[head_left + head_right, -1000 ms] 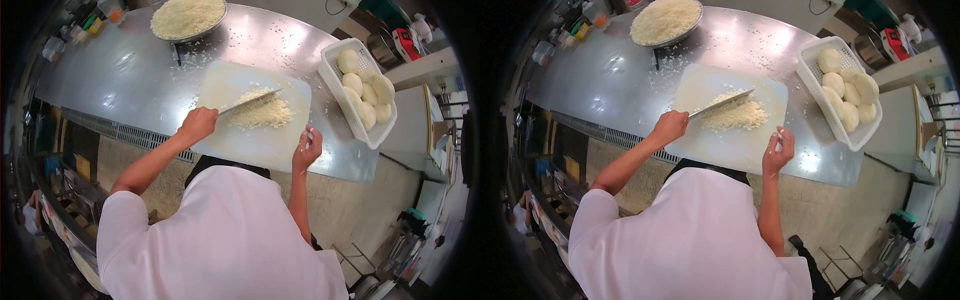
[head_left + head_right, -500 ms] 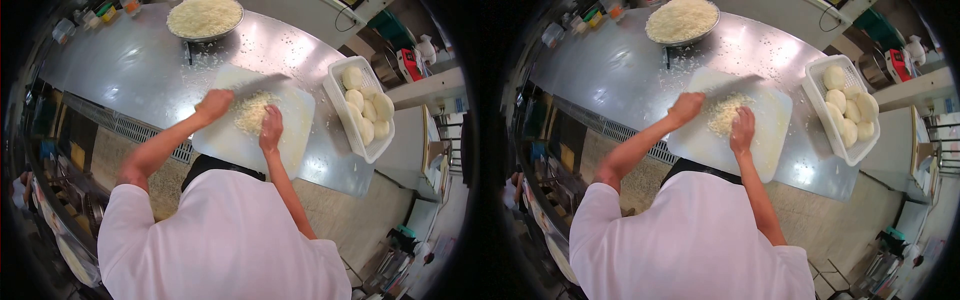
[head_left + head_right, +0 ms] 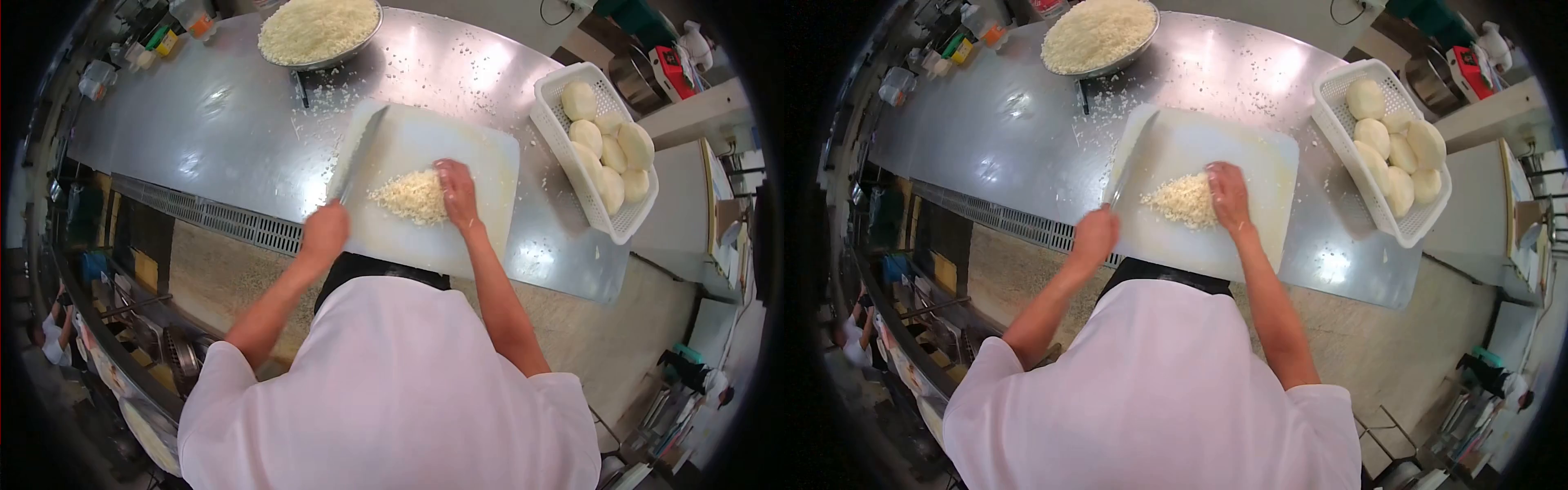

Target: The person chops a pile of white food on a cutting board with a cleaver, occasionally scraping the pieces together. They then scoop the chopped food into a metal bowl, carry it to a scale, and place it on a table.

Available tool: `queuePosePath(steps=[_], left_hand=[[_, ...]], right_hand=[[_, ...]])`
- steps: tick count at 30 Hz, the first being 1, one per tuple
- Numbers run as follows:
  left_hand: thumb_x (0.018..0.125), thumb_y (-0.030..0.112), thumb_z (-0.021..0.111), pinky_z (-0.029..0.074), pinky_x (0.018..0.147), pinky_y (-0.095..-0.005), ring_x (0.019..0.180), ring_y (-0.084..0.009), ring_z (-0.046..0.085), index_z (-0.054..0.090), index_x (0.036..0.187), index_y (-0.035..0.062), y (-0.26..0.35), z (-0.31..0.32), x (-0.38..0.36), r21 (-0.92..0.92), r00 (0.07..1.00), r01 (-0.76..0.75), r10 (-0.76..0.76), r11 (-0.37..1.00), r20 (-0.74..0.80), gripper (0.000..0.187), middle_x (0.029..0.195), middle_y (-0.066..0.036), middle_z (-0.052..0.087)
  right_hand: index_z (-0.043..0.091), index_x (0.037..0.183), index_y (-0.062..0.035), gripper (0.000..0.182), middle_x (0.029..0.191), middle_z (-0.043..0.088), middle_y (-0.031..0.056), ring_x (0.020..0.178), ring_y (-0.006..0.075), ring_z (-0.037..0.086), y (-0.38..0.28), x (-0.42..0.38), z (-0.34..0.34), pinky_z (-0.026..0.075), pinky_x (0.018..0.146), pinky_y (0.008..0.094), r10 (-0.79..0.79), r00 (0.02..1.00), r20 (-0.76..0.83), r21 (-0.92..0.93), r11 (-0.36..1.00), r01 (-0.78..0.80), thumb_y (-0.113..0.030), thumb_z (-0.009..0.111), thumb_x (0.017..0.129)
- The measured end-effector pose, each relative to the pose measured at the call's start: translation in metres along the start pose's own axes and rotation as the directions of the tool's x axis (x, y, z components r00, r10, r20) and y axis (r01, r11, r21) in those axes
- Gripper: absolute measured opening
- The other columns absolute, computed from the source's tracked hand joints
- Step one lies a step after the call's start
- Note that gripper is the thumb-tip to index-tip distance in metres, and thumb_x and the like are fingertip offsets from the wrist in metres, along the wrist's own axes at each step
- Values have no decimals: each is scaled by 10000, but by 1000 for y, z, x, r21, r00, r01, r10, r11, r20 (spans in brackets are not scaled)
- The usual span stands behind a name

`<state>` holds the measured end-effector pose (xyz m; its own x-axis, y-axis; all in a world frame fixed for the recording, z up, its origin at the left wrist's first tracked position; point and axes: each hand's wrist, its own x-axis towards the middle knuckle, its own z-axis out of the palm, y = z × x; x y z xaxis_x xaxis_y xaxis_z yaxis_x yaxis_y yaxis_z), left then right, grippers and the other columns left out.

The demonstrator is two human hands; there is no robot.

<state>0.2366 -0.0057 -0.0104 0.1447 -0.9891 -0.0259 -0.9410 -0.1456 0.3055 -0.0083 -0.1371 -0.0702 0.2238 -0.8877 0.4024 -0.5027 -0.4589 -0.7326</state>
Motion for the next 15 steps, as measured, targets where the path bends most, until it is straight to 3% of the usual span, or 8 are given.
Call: queuePosePath(steps=[1,2,3,5,9,15], left_hand=[[814,52,510,518,529,-465,575,-384,635,598,801,-77,12,14,-6,-22,998,-46,46,999,-36,156,635,-237,618],[832,56,513,514,569,-478,610,-408,629,588,807,-84,36,6,-9,-127,999,-41,41,991,-3,161,641,-247,612],[832,56,513,514,569,-478,610,-408,629,588,807,-84,49,-1,-6,-125,999,-34,35,992,4,161,641,-247,612],[851,70,524,496,597,-493,636,-440,609,571,790,-85,65,-14,3,-317,996,-8,36,949,82,173,640,-267,595],[889,115,518,458,578,-482,637,-451,589,531,762,-92,83,-19,-6,-405,995,-20,56,914,79,243,652,-281,573],[847,78,537,483,608,-500,660,-460,595,556,773,-85,96,18,22,-444,991,-59,105,894,80,180,641,-300,568]], right_hand=[[637,1032,1,256,1096,617,176,1074,343,548,-14,-5,3,423,934,407,26,998,63,122,992,-33,-182,492,926],[651,995,3,244,1048,638,171,1034,342,572,-25,-9,3,447,901,401,40,991,129,241,968,-70,-174,501,919],[651,995,3,244,1048,638,171,1034,342,572,-31,-13,0,447,901,401,45,990,136,244,967,-77,-174,501,919],[664,924,8,180,966,660,158,966,324,604,-42,-20,-9,479,838,376,43,999,-13,260,965,-38,-109,534,881],[661,898,-1,123,952,661,145,956,306,606,-52,-23,-32,481,825,362,80,994,-76,155,986,-67,-28,565,827],[634,820,-16,77,888,647,117,870,301,596,-53,-33,-47,480,759,378,67,980,-185,-7,998,-69,11,597,758]])
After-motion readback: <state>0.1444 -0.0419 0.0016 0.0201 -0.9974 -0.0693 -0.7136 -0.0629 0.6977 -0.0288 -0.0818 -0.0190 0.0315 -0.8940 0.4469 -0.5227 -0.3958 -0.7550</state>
